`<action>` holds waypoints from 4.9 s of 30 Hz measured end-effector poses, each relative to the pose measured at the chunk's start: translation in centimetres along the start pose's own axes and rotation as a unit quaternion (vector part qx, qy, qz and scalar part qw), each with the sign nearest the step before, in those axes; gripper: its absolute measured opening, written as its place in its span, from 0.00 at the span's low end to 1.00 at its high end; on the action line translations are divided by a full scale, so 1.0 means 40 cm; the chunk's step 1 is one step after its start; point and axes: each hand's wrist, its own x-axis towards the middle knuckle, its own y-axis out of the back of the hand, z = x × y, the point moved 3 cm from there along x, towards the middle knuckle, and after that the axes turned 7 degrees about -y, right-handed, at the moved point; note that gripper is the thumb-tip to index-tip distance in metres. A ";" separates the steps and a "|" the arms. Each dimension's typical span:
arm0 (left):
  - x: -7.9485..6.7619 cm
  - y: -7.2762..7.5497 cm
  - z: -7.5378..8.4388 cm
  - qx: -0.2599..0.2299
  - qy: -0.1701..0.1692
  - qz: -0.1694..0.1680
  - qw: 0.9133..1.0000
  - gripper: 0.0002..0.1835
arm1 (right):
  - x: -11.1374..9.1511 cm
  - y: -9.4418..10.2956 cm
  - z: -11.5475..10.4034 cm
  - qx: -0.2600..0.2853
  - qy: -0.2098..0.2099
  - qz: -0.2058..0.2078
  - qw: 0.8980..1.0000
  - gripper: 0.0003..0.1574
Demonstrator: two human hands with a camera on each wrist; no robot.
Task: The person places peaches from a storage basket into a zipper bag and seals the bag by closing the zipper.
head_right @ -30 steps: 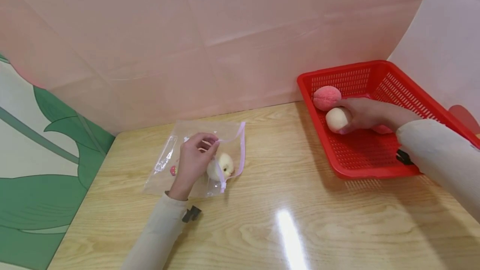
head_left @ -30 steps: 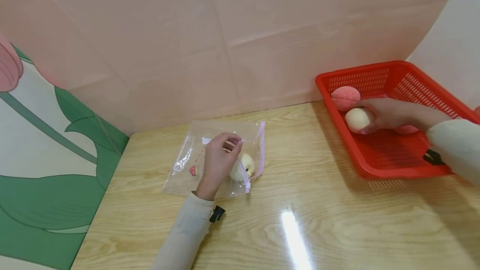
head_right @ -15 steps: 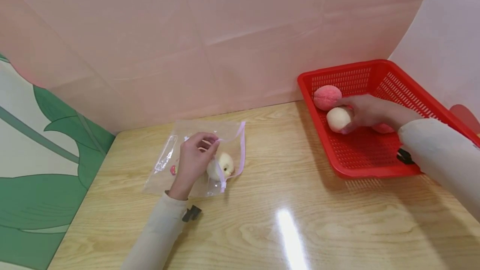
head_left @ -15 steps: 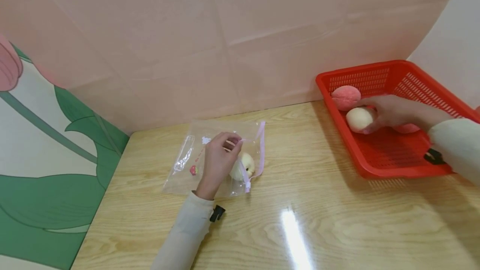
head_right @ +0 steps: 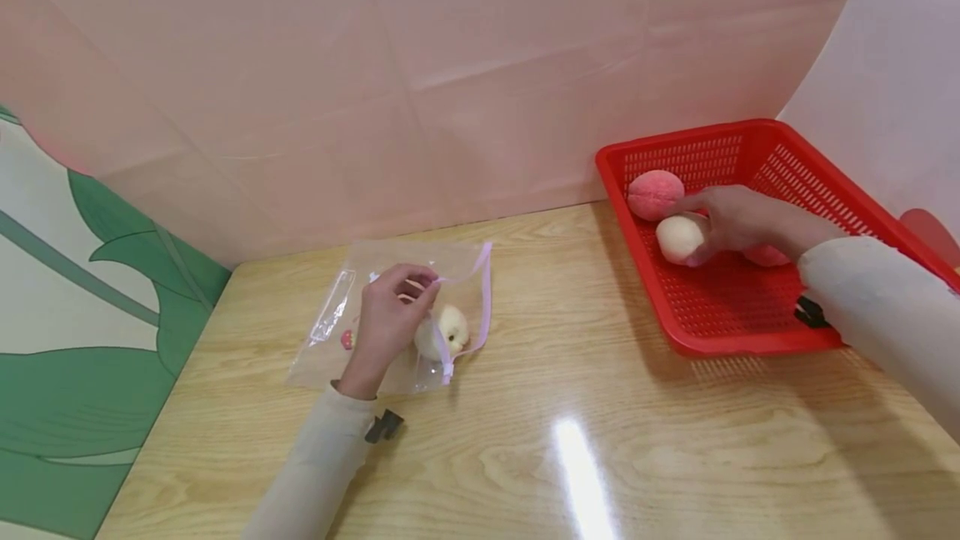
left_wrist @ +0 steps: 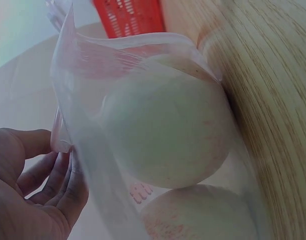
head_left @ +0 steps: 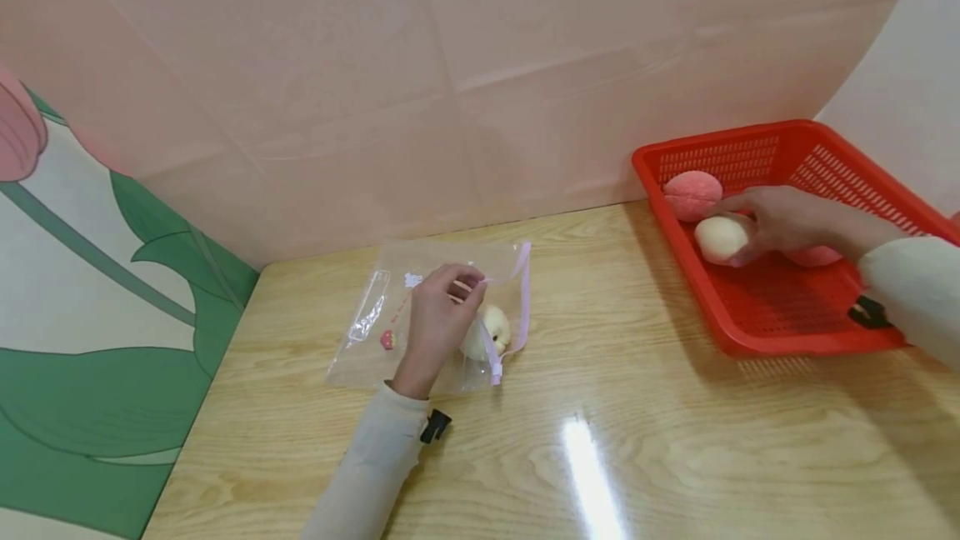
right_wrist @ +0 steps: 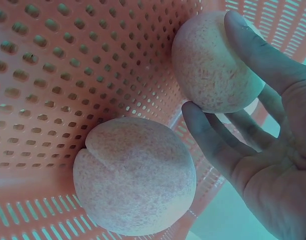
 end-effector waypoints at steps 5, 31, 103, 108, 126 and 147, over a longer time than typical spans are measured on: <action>0.001 -0.001 0.000 -0.002 -0.003 -0.001 1.000 0.04 | -0.001 0.003 0.001 -0.013 0.011 0.005 1.000 0.54; 0.000 0.000 -0.002 0.001 -0.007 0.000 1.000 0.03 | -0.021 0.063 0.000 -0.046 0.003 0.046 0.998 0.59; 0.010 -0.003 0.007 0.004 -0.022 0.004 1.000 0.03 | -0.197 0.068 -0.125 -0.009 -0.018 0.086 0.996 0.55; 0.009 0.000 0.009 0.005 -0.019 0.004 1.000 0.04 | -0.214 0.064 -0.134 -0.009 -0.023 0.097 0.995 0.56; 0.006 0.008 0.004 0.003 -0.021 0.010 1.000 0.04 | -0.250 0.020 -0.209 0.043 -0.011 0.109 0.993 0.56; 0.007 0.010 0.008 0.000 -0.022 0.011 1.000 0.03 | -0.253 -0.055 -0.307 0.086 0.038 0.086 0.992 0.54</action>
